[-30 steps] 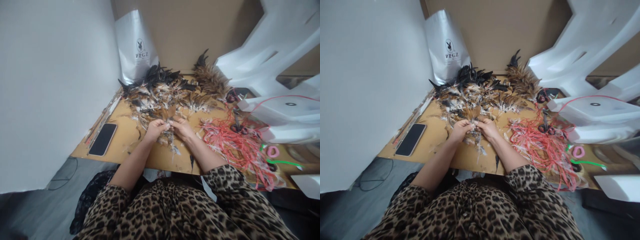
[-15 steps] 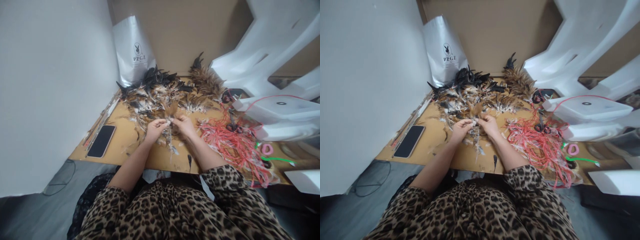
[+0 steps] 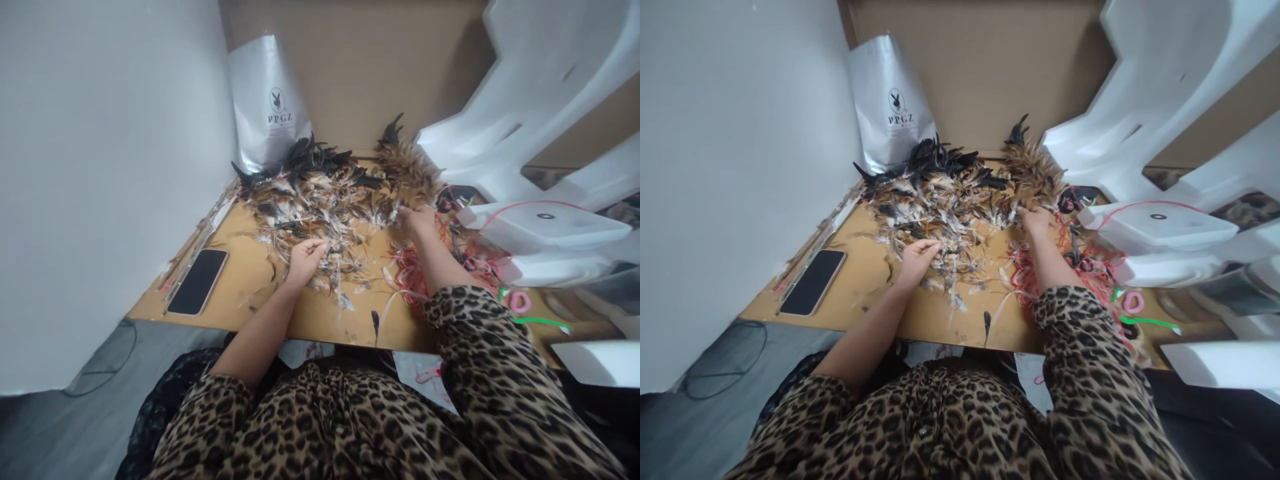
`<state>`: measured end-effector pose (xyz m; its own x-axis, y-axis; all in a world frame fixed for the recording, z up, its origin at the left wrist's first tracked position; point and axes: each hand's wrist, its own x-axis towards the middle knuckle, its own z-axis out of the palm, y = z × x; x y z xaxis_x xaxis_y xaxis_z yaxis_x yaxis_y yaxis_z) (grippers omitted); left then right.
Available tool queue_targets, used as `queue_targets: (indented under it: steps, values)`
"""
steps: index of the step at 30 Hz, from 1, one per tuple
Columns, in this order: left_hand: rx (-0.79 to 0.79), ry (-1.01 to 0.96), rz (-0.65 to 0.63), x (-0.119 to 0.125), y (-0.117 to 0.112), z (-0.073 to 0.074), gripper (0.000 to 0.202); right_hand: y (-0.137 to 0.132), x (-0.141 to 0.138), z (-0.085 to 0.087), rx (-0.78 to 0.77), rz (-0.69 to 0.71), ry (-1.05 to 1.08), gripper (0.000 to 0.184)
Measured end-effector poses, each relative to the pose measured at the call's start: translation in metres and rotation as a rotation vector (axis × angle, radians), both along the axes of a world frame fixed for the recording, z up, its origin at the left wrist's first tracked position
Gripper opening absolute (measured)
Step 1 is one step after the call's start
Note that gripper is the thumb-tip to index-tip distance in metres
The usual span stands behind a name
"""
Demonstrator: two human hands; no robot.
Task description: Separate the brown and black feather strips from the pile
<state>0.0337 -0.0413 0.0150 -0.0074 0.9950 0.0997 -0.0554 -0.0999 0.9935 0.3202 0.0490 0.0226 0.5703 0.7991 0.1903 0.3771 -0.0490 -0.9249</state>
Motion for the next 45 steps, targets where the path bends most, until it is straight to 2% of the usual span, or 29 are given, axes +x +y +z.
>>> queue_targets:
  steps: [3, 6, 10, 14, 19, 22, 25, 27, 30, 32, 36, 38, 45]
  values:
    - [0.002, 0.004, -0.003, 0.001, 0.000, 0.000, 0.023, 0.004, 0.003, -0.012, -0.111, -0.095, 0.002, 0.021]
    - [-0.001, 0.013, -0.015, 0.001, -0.001, 0.000, 0.023, 0.012, 0.010, -0.021, -0.171, -0.072, -0.092, 0.018]
    - [0.004, 0.005, -0.021, 0.001, -0.001, 0.001, 0.023, 0.020, 0.018, -0.028, -0.278, -0.054, -0.328, 0.018]
    - [0.012, -0.012, 0.001, 0.000, -0.001, 0.002, 0.021, 0.015, 0.014, -0.024, -0.248, -0.075, -0.487, 0.015]
    - [-0.001, -0.038, 0.017, -0.001, -0.002, 0.005, 0.021, 0.006, 0.007, -0.012, -0.249, -0.092, -0.522, 0.015]
    - [-0.009, -0.064, 0.027, -0.003, 0.000, 0.004, 0.020, 0.005, 0.010, -0.008, -0.191, -0.094, -0.434, 0.017]
    - [-0.002, -0.096, 0.042, -0.006, 0.005, 0.000, 0.022, 0.004, 0.014, -0.001, -0.081, -0.073, -0.256, 0.018]
    - [0.004, -0.124, 0.070, -0.010, 0.009, -0.002, 0.025, 0.000, 0.011, 0.009, 0.034, -0.074, -0.167, 0.018]
    - [0.010, -0.187, 0.114, -0.014, 0.013, -0.005, 0.027, -0.015, -0.006, 0.026, 0.256, -0.085, -0.139, 0.017]
    - [0.000, -0.225, 0.136, -0.016, 0.016, -0.007, 0.028, -0.027, -0.027, 0.034, 0.319, -0.005, -0.130, 0.017]
    - [-0.028, -0.257, 0.153, -0.018, 0.019, -0.011, 0.029, -0.044, -0.073, 0.035, 0.188, 0.349, -0.173, 0.017]
    - [-0.030, -0.262, 0.157, -0.018, 0.020, -0.012, 0.029, -0.046, -0.091, 0.029, 0.119, 0.460, -0.272, 0.018]
    - [-0.035, -0.251, 0.172, -0.019, 0.021, -0.011, 0.028, -0.045, -0.128, 0.014, 0.021, 0.614, -0.517, 0.018]
